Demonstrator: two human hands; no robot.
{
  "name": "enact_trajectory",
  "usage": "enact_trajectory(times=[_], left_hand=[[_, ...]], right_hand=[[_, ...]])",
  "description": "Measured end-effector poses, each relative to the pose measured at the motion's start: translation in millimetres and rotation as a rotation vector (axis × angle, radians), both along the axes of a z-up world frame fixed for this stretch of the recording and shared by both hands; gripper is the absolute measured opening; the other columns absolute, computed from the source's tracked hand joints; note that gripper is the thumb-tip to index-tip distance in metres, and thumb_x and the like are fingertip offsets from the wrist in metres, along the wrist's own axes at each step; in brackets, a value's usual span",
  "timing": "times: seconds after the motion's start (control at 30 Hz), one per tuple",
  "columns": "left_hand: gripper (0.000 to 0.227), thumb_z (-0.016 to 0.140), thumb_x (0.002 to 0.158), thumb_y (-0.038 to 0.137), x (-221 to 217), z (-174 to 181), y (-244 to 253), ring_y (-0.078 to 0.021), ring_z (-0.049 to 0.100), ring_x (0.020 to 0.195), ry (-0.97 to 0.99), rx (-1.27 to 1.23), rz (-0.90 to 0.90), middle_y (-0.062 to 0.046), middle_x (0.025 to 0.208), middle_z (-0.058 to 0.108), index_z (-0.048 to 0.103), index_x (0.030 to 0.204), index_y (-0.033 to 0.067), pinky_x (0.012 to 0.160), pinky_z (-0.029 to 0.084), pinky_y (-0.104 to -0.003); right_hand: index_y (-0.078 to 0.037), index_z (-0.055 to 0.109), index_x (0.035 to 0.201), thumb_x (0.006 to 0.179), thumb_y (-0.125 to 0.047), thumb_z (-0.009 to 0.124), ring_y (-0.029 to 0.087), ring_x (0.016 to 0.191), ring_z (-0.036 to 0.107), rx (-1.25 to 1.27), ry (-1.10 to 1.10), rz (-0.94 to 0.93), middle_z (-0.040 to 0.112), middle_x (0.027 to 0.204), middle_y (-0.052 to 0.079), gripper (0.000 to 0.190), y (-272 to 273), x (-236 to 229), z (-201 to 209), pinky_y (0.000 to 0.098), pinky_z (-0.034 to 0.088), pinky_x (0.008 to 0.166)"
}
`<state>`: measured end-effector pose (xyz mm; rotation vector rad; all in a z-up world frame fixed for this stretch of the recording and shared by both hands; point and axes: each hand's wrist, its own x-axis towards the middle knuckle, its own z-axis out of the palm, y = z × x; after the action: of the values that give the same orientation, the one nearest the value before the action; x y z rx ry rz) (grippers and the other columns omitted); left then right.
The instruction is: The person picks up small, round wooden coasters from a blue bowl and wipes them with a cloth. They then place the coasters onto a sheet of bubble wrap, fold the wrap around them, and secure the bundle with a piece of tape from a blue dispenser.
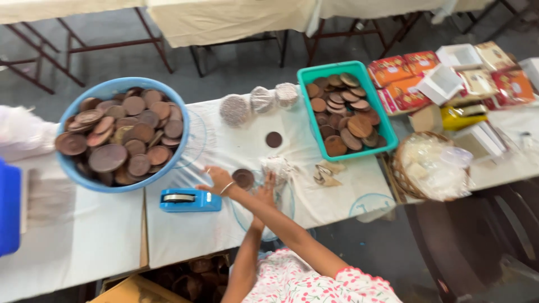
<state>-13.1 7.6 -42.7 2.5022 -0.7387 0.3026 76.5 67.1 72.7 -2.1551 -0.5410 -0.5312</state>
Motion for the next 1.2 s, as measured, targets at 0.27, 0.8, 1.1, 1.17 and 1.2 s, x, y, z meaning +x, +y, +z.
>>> enact_trajectory(times=[0.27,0.8,1.1,1.17,1.2], left_hand=[[0.129,0.078,0.067,0.002,-2.2,16.5,-9.8,-0.0379,0.059,0.115,0.354,0.278,0.126,0.011,0.173,0.0,0.0,0.165,0.0313,0.102,0.042,-0.066],[0.136,0.088,0.065,0.008,-1.8,43.1,-3.5,-0.0392,0.056,0.117,0.44,0.244,0.09,0.01,0.171,-0.006,-0.003,0.163,0.0328,0.098,0.045,-0.061],[0.097,0.059,0.095,0.013,-19.0,19.8,6.0,-0.0377,0.057,0.118,0.473,0.253,0.16,0.011,0.184,0.003,0.007,0.175,0.03,0.104,0.045,-0.058],[0.093,0.059,0.093,0.02,-16.6,13.8,8.4,-0.0393,0.051,0.125,0.364,0.226,0.179,0.009,0.18,0.004,0.009,0.171,0.0285,0.107,0.04,-0.062],[0.093,0.059,0.093,0.02,-15.3,10.2,7.5,-0.0393,0.051,0.125,0.369,0.229,0.181,0.009,0.18,0.004,0.009,0.171,0.0285,0.107,0.04,-0.062]], right_hand=[[-0.009,0.078,0.092,0.09,-0.056,0.069,0.036,0.105,0.065,-0.551,0.585,0.022,0.072,0.109,0.013,0.048,75.2,-10.4,-91.7,0.0527,0.054,0.083],[-0.007,0.074,0.092,0.088,-0.024,0.079,0.022,0.078,0.075,-0.02,0.692,0.053,0.077,0.085,0.008,0.018,51.7,16.1,-77.8,0.0358,0.059,0.074],[0.0,0.078,0.099,0.087,-0.021,0.08,0.013,0.076,0.078,0.016,0.922,0.294,0.08,0.084,0.009,0.024,18.5,29.1,-85.7,0.0274,0.062,0.075],[0.001,0.078,0.096,0.085,-0.023,0.081,0.013,0.074,0.077,0.059,1.011,0.295,0.08,0.083,0.009,0.027,13.2,29.6,-82.6,0.0271,0.062,0.073],[0.001,0.078,0.096,0.085,-0.023,0.081,0.013,0.074,0.077,0.061,1.015,0.299,0.08,0.083,0.009,0.027,9.5,29.6,-77.2,0.0271,0.062,0.073]])
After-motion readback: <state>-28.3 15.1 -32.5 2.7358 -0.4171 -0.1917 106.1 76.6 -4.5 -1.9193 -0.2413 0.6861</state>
